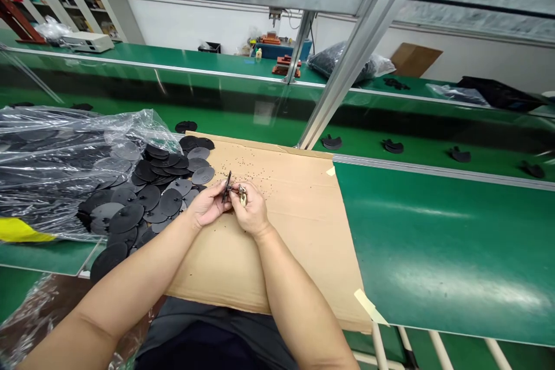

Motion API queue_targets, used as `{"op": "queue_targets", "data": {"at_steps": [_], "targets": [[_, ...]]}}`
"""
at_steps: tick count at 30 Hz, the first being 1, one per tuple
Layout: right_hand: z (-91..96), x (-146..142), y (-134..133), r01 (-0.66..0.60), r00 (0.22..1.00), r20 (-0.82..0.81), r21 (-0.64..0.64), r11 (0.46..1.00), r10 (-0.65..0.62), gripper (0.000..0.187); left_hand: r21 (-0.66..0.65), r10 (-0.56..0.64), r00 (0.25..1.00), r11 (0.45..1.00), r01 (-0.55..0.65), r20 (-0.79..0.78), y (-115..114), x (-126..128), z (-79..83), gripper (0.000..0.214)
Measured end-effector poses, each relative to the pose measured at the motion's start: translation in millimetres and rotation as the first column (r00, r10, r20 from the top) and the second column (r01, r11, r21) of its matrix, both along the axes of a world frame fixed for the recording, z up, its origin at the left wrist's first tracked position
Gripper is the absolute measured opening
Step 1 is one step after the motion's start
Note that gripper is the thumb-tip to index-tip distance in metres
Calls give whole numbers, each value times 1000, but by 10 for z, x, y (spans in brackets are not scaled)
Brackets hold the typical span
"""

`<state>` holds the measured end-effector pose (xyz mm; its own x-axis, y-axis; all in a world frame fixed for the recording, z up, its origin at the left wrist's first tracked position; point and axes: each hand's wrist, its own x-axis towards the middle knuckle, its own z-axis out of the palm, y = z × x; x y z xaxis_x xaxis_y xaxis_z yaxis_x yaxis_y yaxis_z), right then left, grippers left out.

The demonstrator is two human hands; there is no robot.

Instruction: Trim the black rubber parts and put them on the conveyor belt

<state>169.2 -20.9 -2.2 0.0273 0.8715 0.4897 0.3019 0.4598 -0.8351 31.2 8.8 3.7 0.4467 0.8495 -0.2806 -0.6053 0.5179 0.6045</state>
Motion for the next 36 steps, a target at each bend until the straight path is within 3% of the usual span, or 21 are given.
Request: {"op": "queue_targets", "data": {"at_steps": [6,17,22,25,29,32,34,36], "targets": [[35,-2,-16,7,993,111,164,986,-25,13,-18,-13,1000,1000,13,4,-25,1,8,22],[11,-10,-29,37,988,143,163,986,-61,9,-10,-23,998,1000,23,-62,-36,2,-8,36],[-65,-33,24,66,996,-65,-3,998,-66,16,71,96,993,993,-91,-71,-23,38,-17,35],[-105,12,96,163,950,-256,-74,984,-177,22,125,251,964,963,-239,-91,-17,55,5,38],[-140,101,195,319,859,-376,-139,938,-348,25,158,429,880,902,-402,-206,128,105,93,36],[-154,115,236,342,847,-383,-138,930,-369,24,321,521,783,847,-424,-339,465,186,178,34],[-155,98,250,341,855,-369,-127,931,-364,23,482,596,671,788,-383,-441,795,241,237,28],[-150,74,258,345,863,-349,-122,931,-365,22,642,683,485,713,-283,-545,1157,284,301,25]]}}
